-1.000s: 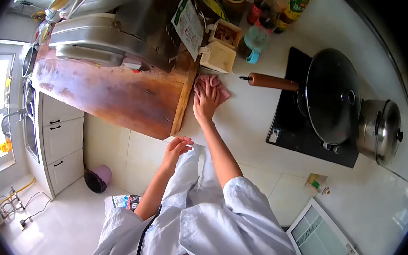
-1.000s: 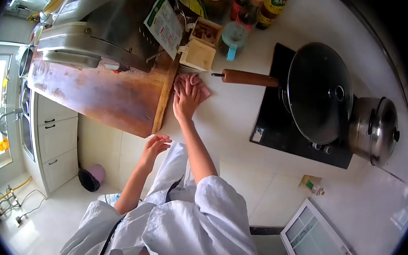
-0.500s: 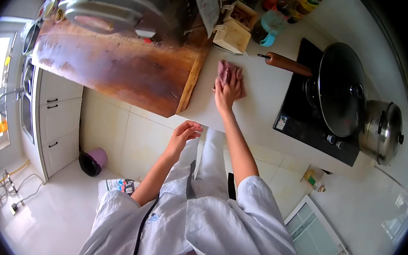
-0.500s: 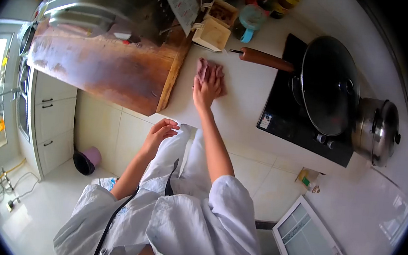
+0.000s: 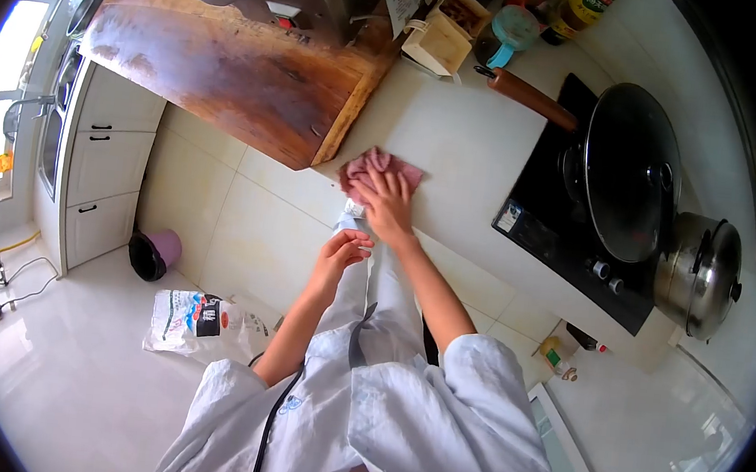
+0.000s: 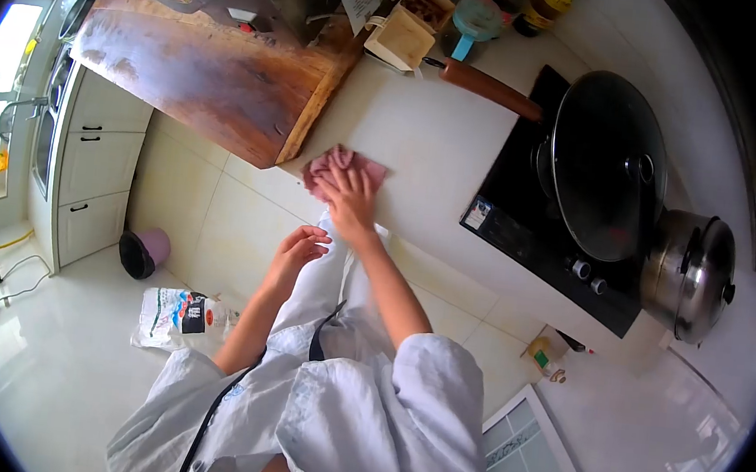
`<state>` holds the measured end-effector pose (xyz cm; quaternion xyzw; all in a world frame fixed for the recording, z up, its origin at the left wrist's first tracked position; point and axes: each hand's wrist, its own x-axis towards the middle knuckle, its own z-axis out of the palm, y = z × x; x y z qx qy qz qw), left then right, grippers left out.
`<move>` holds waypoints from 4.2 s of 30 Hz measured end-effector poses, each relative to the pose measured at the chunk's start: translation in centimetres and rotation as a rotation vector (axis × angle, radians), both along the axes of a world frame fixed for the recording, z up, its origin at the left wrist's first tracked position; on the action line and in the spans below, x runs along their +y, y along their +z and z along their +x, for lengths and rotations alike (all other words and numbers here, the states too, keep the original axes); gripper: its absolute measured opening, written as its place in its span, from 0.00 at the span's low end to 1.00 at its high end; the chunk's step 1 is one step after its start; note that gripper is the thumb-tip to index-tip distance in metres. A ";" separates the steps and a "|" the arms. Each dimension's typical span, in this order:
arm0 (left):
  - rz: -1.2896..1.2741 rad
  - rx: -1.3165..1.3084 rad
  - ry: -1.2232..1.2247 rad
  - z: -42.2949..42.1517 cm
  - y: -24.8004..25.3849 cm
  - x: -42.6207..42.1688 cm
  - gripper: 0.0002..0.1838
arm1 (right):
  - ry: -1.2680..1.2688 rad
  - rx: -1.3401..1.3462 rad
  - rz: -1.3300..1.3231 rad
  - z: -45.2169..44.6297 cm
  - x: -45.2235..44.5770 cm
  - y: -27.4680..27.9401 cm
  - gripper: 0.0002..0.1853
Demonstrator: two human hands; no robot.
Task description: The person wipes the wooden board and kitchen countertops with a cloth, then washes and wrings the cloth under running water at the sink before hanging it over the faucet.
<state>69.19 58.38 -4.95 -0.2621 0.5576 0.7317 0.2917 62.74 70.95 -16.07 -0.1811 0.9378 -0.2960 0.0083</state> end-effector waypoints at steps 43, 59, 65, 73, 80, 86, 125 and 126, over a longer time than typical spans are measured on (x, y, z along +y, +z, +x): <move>0.012 -0.006 -0.437 -8.3 -2.2 3.5 0.10 | -0.603 0.090 0.181 -5.1 7.7 -0.4 0.20; -0.047 -0.042 -0.205 -7.7 -1.6 14.0 0.09 | -0.755 0.413 0.236 -23.7 24.4 -1.8 0.22; -0.085 -0.039 -0.197 -5.3 -1.6 13.6 0.10 | -0.582 0.435 -0.128 -14.6 18.6 -2.8 0.18; 0.009 0.005 -0.385 -0.7 -1.1 12.9 0.09 | -0.328 0.190 0.010 9.3 16.9 0.6 0.22; 0.001 -0.039 -0.426 4.1 -1.5 10.4 0.09 | -0.917 0.185 0.027 15.8 19.7 -0.3 0.24; -0.019 -0.014 -0.436 5.1 -1.7 10.9 0.09 | -0.744 0.142 -0.069 12.3 10.5 -1.7 0.25; -0.002 0.059 -0.750 20.9 -2.6 56.1 0.11 | -1.048 0.049 0.116 34.4 60.3 1.6 0.19; 0.017 0.046 -0.766 20.9 -2.6 57.0 0.11 | -0.863 0.105 0.118 34.7 58.4 0.1 0.20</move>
